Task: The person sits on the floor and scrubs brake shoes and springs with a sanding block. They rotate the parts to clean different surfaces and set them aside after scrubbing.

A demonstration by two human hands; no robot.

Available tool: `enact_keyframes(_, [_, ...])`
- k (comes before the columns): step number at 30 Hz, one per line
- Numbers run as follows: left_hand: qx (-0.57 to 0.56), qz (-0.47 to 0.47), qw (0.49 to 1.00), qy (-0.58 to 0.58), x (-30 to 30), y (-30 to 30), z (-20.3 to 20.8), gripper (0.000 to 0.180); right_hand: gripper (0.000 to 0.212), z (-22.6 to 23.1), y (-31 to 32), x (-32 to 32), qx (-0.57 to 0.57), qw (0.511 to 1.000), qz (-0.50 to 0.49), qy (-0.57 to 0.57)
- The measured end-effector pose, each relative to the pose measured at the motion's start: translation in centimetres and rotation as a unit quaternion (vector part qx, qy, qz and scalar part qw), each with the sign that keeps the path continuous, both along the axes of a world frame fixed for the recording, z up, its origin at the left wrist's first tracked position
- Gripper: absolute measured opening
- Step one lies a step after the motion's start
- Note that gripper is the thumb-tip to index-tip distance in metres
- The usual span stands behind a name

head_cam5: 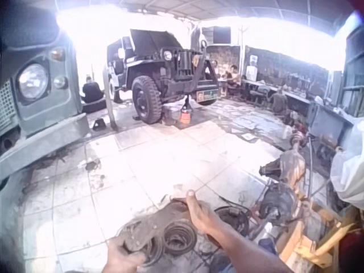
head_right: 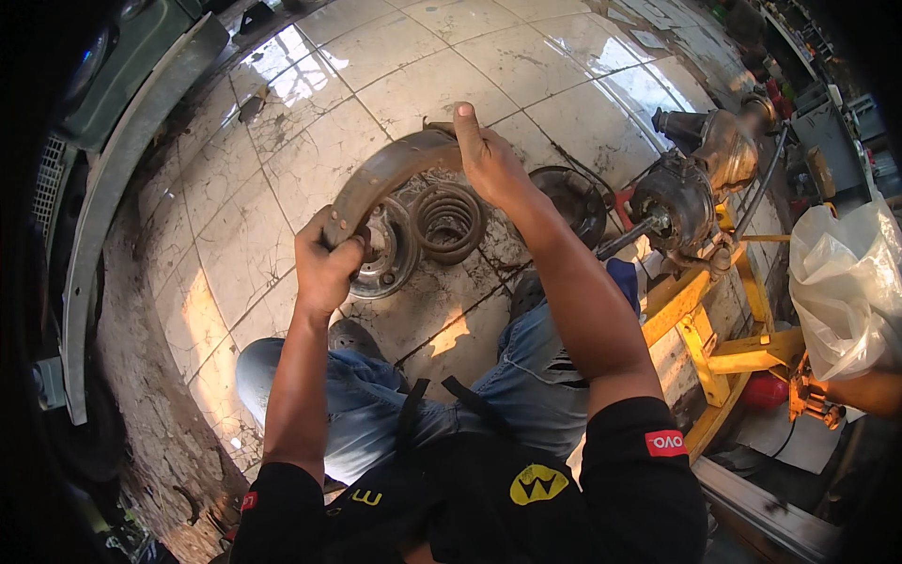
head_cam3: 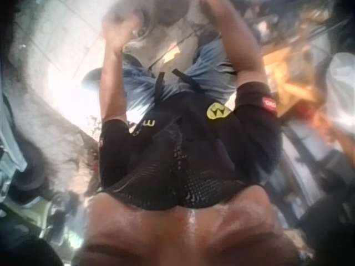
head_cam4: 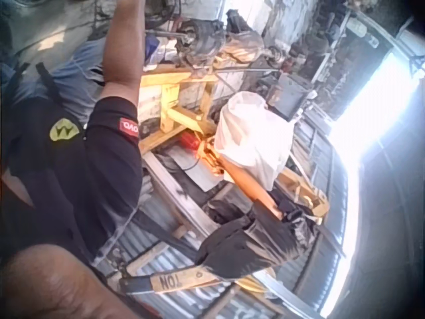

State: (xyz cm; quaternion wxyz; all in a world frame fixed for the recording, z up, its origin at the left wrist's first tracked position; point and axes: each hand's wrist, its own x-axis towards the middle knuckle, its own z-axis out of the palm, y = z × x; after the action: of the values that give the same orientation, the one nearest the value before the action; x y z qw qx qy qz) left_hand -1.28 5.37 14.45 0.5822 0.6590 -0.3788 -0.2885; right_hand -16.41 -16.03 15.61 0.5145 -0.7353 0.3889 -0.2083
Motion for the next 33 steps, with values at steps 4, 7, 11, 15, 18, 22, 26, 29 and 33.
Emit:
enact_keyframes(4, [-0.002, 0.028, 0.981, 0.192, -0.2, -0.8, 1.0, 0.026, 0.094, 0.6, 0.9, 0.0, -0.020, 0.999, -0.009, -0.024])
enact_keyframes(7, [-0.008, 0.009, 0.990, 0.144, -0.2, -1.1, 1.0, 0.025, 0.094, 3.7, 0.7, -0.2, 0.036, 0.997, 0.014, 0.071])
enact_keyframes(11, [-0.008, 0.005, 0.984, 0.176, 0.3, -1.0, 0.7, 0.027, 0.096, 3.0, 1.3, -0.3, -0.005, 0.999, -0.018, 0.032])
enact_keyframes(15, [0.010, -0.025, 0.985, 0.172, -0.4, -0.7, 0.9, 0.027, 0.098, 1.3, -0.2, -0.6, -0.009, 0.999, -0.009, 0.043])
enact_keyframes(18, [-0.025, -0.035, 0.993, 0.111, -1.1, -1.1, 0.8, 0.025, 0.098, 1.2, -0.6, -0.2, -0.017, 0.995, -0.040, 0.095])
enact_keyframes(22, [0.056, 0.016, 0.978, 0.198, -0.4, -0.8, 1.6, 0.023, 0.096, 2.0, 0.1, -1.7, 0.012, 0.996, -0.032, 0.080])
enact_keyframes(26, [-0.001, -0.048, 0.991, 0.123, -0.8, -0.7, 1.0, 0.039, 0.091, 1.7, 0.4, -1.6, -0.019, 0.997, -0.041, 0.064])
enact_keyframes(29, [0.068, -0.034, 0.976, 0.202, -0.4, -0.1, 2.2, 0.037, 0.088, 2.8, 1.3, -1.7, -0.011, 0.998, -0.029, 0.059])
enact_keyframes(33, [0.052, -0.007, 0.984, 0.168, -1.8, -0.2, 2.0, 0.034, 0.089, 3.0, 1.5, -2.3, -0.006, 1.000, 0.006, -0.002])
